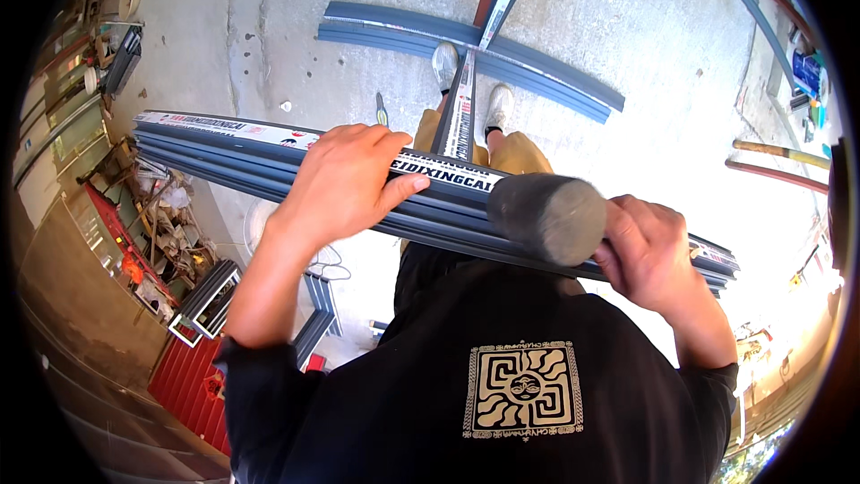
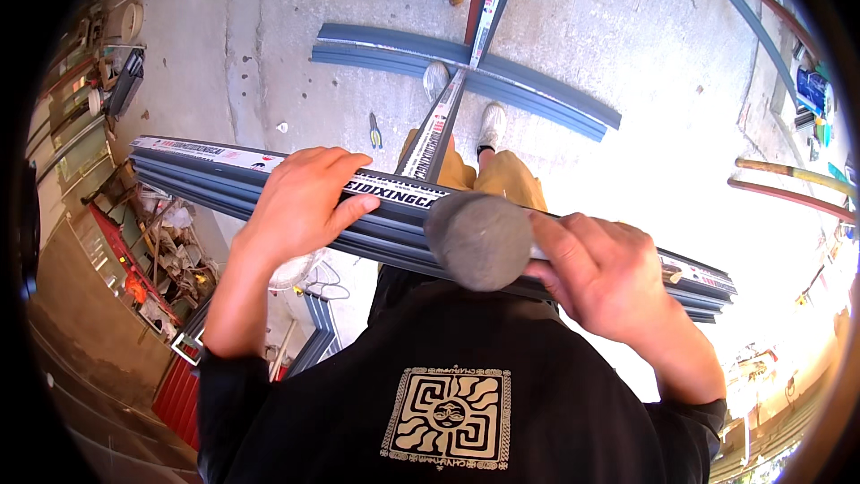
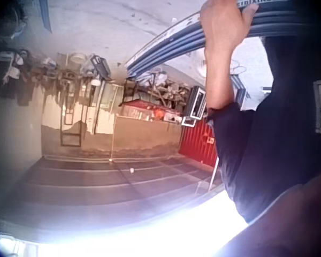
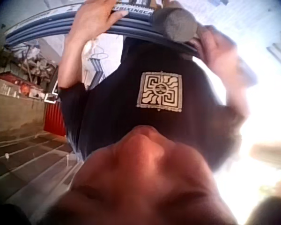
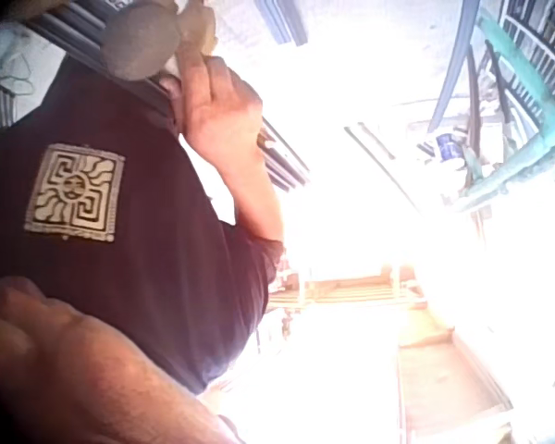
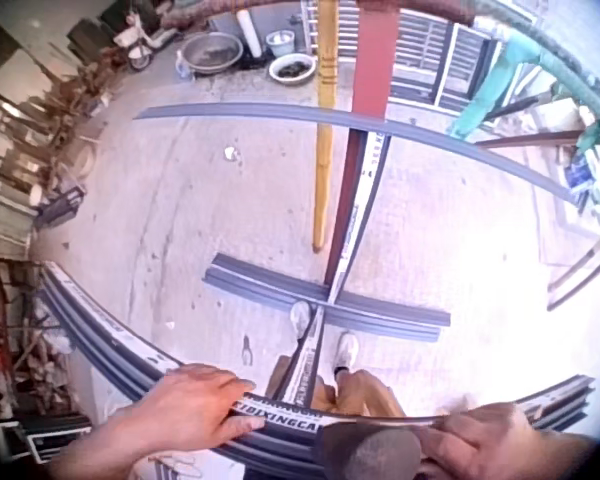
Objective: The person uses a rubber mallet to tap and align multiple long aluminum window frame profiles. They repeatedly strike the ends and sides of the profiles to ensure they fit together properly. Another person assists by holding and handing over the profiles during the process.
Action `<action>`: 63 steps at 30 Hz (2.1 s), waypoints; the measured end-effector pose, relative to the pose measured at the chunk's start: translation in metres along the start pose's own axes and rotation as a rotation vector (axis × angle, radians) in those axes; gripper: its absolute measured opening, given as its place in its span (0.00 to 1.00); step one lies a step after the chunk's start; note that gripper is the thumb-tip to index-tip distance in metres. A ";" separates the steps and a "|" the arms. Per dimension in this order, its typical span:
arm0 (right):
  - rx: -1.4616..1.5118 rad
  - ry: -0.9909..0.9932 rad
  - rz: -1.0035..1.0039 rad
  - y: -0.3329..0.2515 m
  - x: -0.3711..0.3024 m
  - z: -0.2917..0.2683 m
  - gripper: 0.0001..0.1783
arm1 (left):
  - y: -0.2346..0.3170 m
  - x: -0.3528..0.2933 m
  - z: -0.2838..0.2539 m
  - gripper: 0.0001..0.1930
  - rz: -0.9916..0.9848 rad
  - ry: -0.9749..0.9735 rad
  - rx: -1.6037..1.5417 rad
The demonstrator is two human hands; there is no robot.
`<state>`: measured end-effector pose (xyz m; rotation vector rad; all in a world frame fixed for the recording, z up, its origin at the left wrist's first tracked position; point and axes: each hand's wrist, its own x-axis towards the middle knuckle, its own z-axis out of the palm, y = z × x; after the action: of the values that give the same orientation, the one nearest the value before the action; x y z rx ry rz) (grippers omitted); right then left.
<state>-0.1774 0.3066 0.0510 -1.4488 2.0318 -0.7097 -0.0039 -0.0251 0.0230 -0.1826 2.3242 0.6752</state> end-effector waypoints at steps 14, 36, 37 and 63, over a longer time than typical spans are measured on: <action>-0.295 0.032 -0.100 -0.029 0.026 0.012 0.25 | -0.016 0.021 -0.001 0.26 0.207 -0.119 0.035; -0.251 -0.062 0.087 -0.005 0.037 0.014 0.26 | -0.022 0.028 -0.003 0.22 0.229 -0.143 -0.054; -0.185 -0.056 0.166 0.003 0.031 0.014 0.27 | -0.023 0.030 -0.004 0.22 0.238 -0.147 -0.057; 0.763 -0.895 0.610 0.170 0.076 0.068 0.25 | -0.018 0.045 -0.005 0.34 0.189 -0.311 -0.075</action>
<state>-0.2648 0.2752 -0.1237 -0.4826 1.1652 -0.3764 -0.0352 -0.0404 -0.0113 0.1045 2.0335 0.8223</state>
